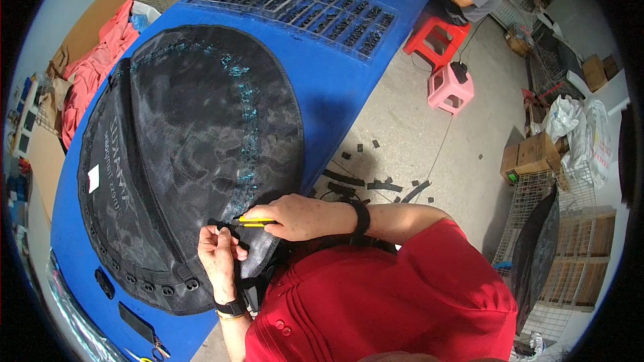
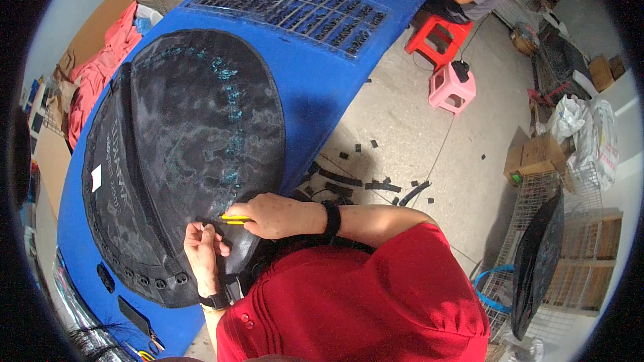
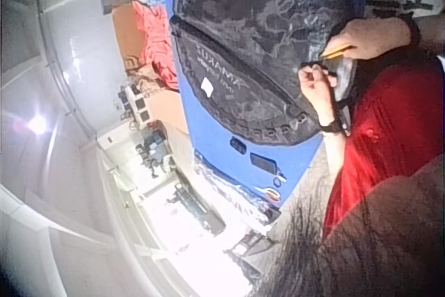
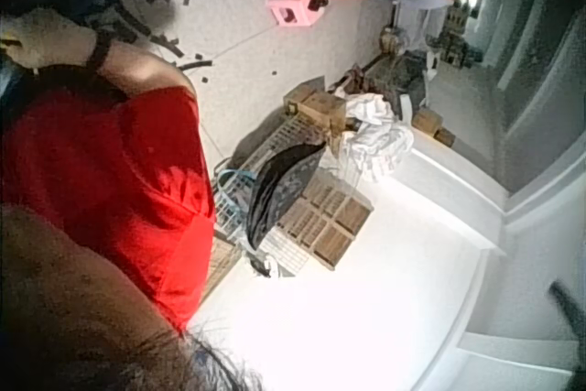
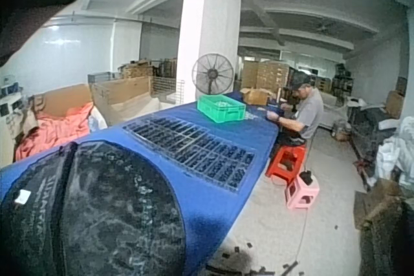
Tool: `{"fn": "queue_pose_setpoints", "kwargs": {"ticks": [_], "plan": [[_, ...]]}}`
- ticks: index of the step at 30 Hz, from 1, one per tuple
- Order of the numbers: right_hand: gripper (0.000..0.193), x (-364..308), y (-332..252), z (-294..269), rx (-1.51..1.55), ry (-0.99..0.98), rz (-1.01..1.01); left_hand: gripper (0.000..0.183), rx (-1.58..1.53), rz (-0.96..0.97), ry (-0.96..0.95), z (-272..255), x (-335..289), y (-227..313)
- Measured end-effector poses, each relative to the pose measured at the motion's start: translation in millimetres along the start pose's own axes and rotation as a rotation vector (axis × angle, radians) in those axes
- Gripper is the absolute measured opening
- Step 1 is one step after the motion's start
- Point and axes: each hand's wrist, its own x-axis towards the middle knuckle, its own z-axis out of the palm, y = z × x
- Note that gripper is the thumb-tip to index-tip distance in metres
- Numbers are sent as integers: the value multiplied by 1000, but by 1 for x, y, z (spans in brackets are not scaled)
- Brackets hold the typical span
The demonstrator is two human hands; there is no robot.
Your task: Trimming excess material and loose threads from a circular black mesh piece using a utility knife and scissors.
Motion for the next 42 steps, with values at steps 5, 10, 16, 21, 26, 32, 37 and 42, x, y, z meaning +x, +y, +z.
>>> {"fn": "queue_pose_setpoints", "kwargs": {"ticks": [5, 10, 16, 21, 26, 32, 37, 42], "plan": [[45, 0, 2, 1, -2, 14, -22, 7, -5, -2, -3, 0, 0, 1], [47, 0, 5, 3, -23, 18, -31, 7, 15, 11, -5, -1, 1, -1], [46, -1, 3, 1, -14, 5, 4, 7, 25, 8, -2, -2, 2, -2], [45, -3, 3, 0, -6, 18, -10, 6, 25, 13, -4, -3, 2, -3], [43, -3, -1, -3, 2, -3, 14, 6, 30, 12, -6, -3, 2, -3], [43, -3, 0, -2, 0, 6, 18, 7, 6, 5, -7, -3, 3, -4], [44, -3, 0, -4, 1, -10, 36, 6, 17, 10, -7, -2, 2, -2], [49, -3, -5, -8, -68, -97, 103, 5, 18, 10, -5, -2, 2, -3]]}}
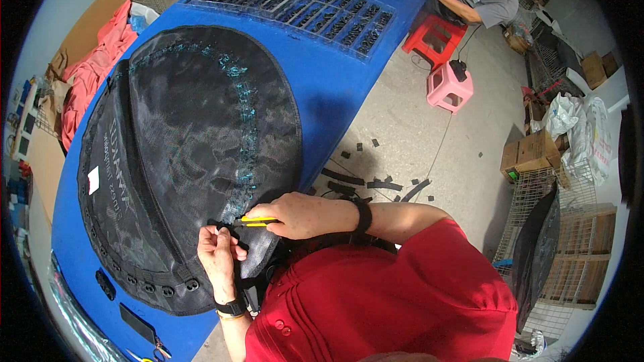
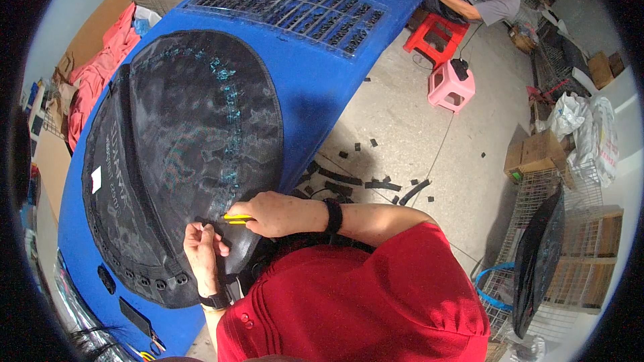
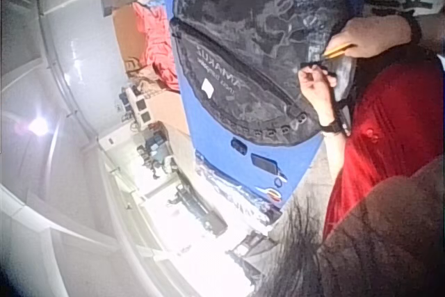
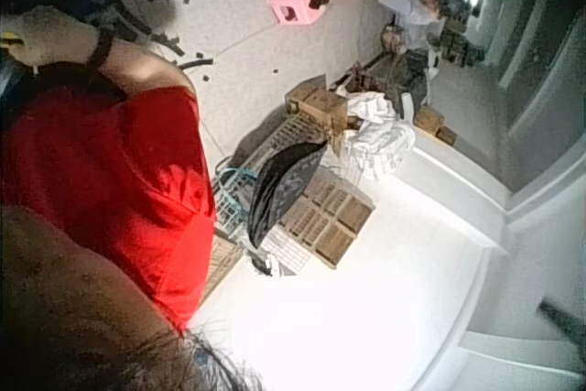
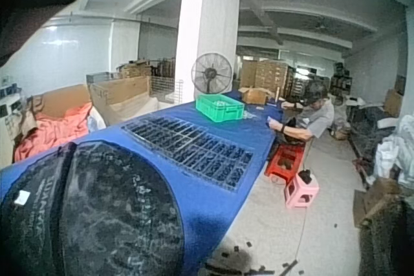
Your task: Trimming excess material and loose threads from a circular black mesh piece using a utility knife and scissors.
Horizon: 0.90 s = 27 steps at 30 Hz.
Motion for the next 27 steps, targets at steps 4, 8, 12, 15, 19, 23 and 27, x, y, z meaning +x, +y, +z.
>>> {"fn": "queue_pose_setpoints", "kwargs": {"ticks": [4, 8, 12, 15, 19, 23, 27], "plan": [[46, 0, 6, 6, 63, 81, -61, 5, -4, 1, -1, 1, -1, 1], [45, 1, 8, 7, 53, 86, -78, 6, 9, -2, 6, 1, 0, 1], [45, 1, 7, 7, 51, 93, -84, 6, -4, 5, 4, 0, 0, 0], [45, 1, 6, 6, 47, 93, -85, 6, -9, 9, 0, 0, 0, 0], [44, 1, 6, 5, 59, 77, -72, 7, -3, 12, -6, 1, -1, 0], [43, 0, 5, 5, 48, 90, -86, 7, -1, 15, -10, 0, -1, 0], [43, -4, 4, -1, 45, 72, -92, 6, -15, 16, -5, 1, -1, 1]]}}
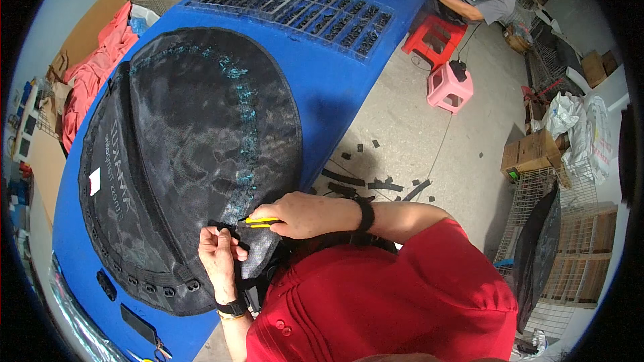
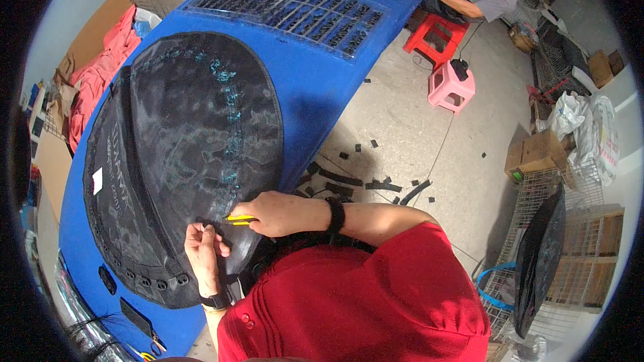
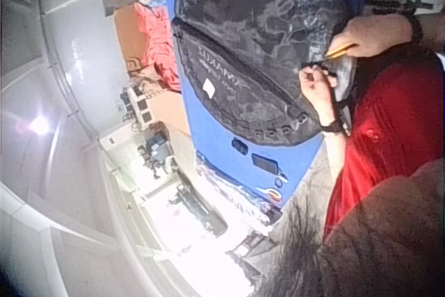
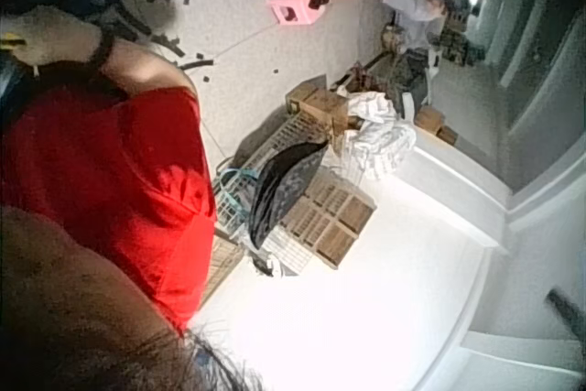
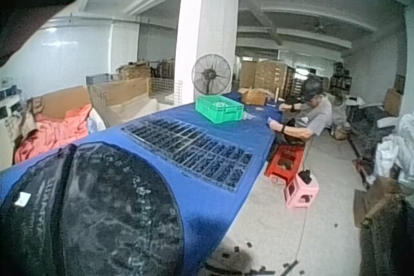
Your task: Trimming excess material and loose threads from a circular black mesh piece using a utility knife and scissors.
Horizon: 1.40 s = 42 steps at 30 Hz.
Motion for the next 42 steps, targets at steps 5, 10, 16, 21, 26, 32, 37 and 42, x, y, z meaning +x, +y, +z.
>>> {"fn": "queue_pose_setpoints", "kwargs": {"ticks": [5, 10, 16, 21, 26, 32, 37, 42], "plan": [[46, -1, -3, -5, -12, -99, 86, 6, 16, -6, 11, 1, 0, 2], [48, -2, -6, -12, -40, -115, 67, 5, -9, -2, 7, 1, 1, 0], [50, 1, 5, -30, -6, 127, -56, 6, -9, 15, -3, 0, 2, -3], [51, 9, 9, -60, 109, 286, 22, 7, -44, 16, -5, -1, 1, -2], [53, 8, 32, -72, 283, 300, 237, 7, -61, 20, -10, 0, 2, -4], [57, 8, 48, -71, 310, 278, 274, 6, -69, 22, -3, 1, 2, -6], [58, 9, 48, -72, 348, 266, 321, 7, -72, 23, -14, -1, 3, -8], [57, 8, 47, -72, 336, 275, 313, 7, -95, 19, -21, -1, 3, -8]]}}
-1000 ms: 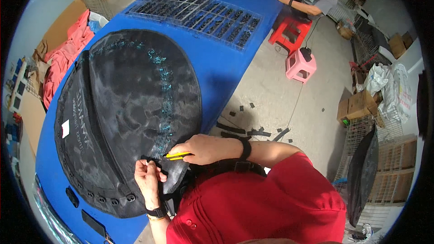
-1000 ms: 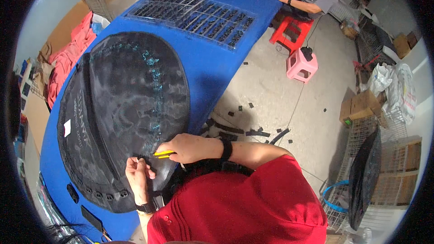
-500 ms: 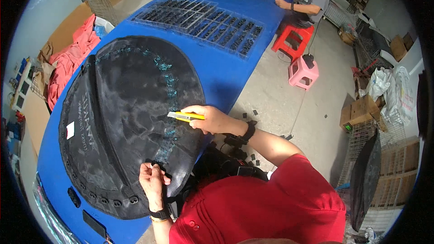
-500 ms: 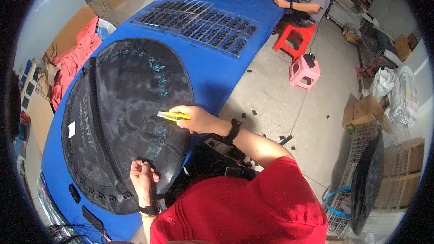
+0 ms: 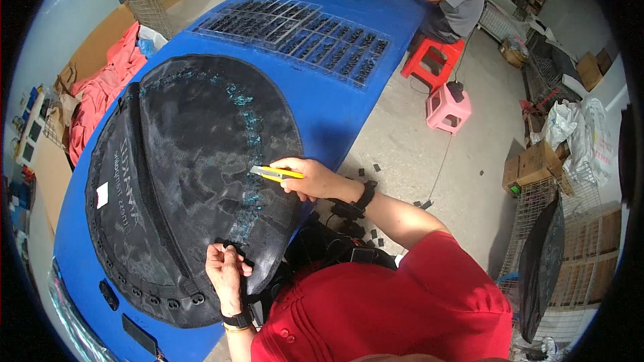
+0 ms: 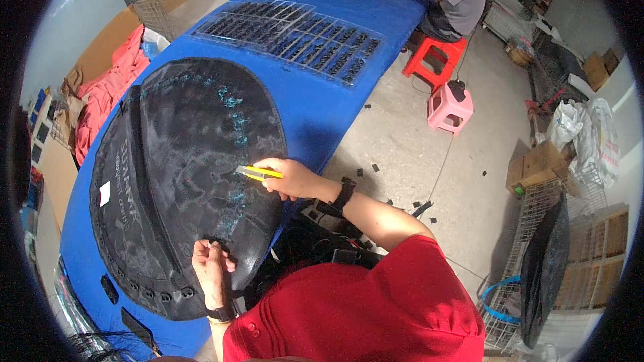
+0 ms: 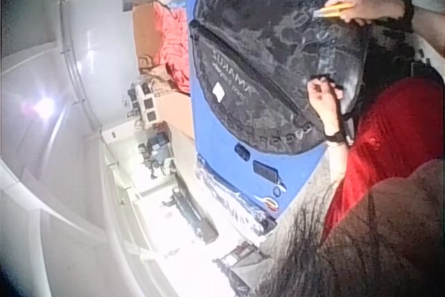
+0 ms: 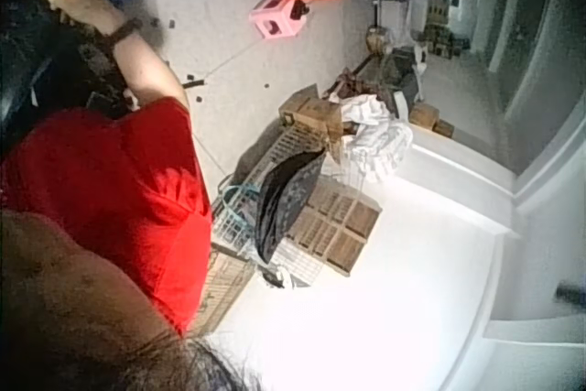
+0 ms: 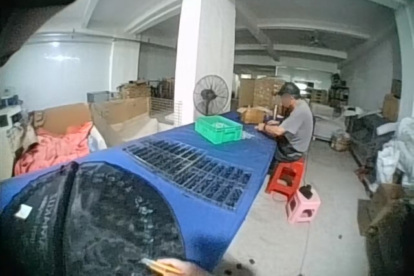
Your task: Trimming excess material and loose threads from a circular black mesh piece using a utility knife and scissors.
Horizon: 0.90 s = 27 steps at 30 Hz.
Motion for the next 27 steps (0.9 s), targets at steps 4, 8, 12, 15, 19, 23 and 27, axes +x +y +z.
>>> {"fn": "queue_pose_setpoints", "kwargs": {"ticks": [4, 8, 12, 15, 19, 23, 27], "plan": [[57, 1, 1, 0, 18, -5, 7, 7, 30, 2, 13, 0, 1, -1], [58, 1, 2, 0, 11, -16, 2, 6, 34, 1, 7, -2, 2, -2], [58, 0, 0, 0, 17, -19, 3, 7, 46, 7, 8, -2, 2, -3], [57, 0, 1, 0, 38, -15, 7, 7, 39, 18, 0, -2, 1, -2], [57, 1, 2, -1, 44, -25, 18, 6, 58, 34, 20, 1, 1, -3], [55, 0, 0, -1, 49, -29, 9, 6, 55, 40, 21, 0, 1, -2], [55, 2, 2, -2, 51, -35, -2, 8, 54, 14, 15, 2, 2, 2]]}}
